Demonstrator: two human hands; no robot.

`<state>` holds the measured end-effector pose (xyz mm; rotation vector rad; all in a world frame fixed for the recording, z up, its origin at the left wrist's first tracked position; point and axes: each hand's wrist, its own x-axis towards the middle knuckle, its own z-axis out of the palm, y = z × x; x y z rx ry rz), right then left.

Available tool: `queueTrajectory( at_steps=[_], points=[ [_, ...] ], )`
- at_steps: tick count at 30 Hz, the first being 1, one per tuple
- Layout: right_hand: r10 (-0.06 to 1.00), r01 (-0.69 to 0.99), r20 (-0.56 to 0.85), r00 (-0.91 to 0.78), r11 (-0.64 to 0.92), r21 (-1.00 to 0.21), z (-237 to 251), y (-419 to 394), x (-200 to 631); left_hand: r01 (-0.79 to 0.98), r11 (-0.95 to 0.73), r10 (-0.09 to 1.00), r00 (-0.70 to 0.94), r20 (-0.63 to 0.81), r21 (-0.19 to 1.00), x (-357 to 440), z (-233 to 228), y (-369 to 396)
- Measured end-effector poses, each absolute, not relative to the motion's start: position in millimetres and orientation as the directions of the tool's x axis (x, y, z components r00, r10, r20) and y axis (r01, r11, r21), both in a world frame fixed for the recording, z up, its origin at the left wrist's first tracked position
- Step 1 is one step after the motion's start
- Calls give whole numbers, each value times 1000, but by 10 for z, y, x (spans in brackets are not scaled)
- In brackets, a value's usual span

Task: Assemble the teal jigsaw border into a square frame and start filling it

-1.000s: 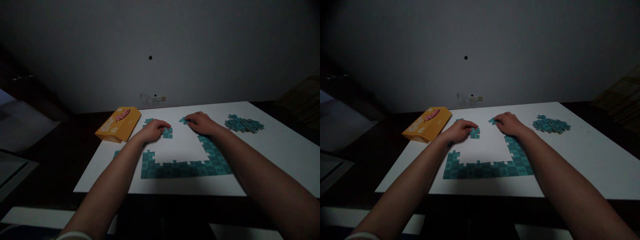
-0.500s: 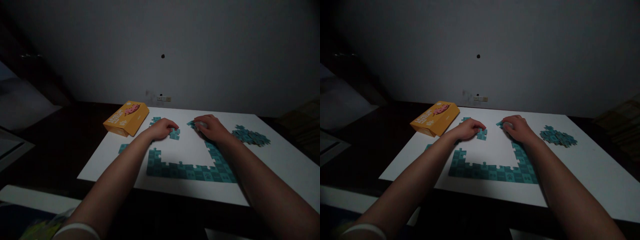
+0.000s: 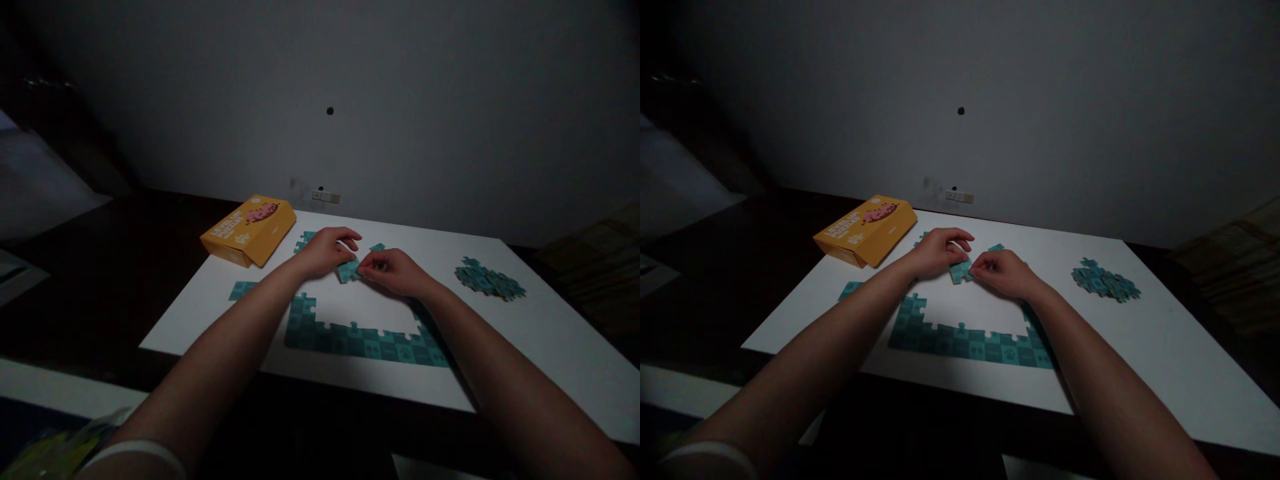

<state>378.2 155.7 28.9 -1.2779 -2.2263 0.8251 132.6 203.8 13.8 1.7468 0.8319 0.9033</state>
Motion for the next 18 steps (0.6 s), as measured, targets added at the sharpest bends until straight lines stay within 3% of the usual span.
queueTrajectory(
  at_steps=[11, 18],
  points=[
    [855, 593, -17, -518, 344, -728, 214, 1558, 3801, 37, -91, 820, 570, 54, 995, 1321, 92, 2037],
    [807, 573, -33, -589, 389, -721, 242, 1547, 3779, 45, -79, 812, 582, 38, 996, 1254, 125, 1980]
  ],
)
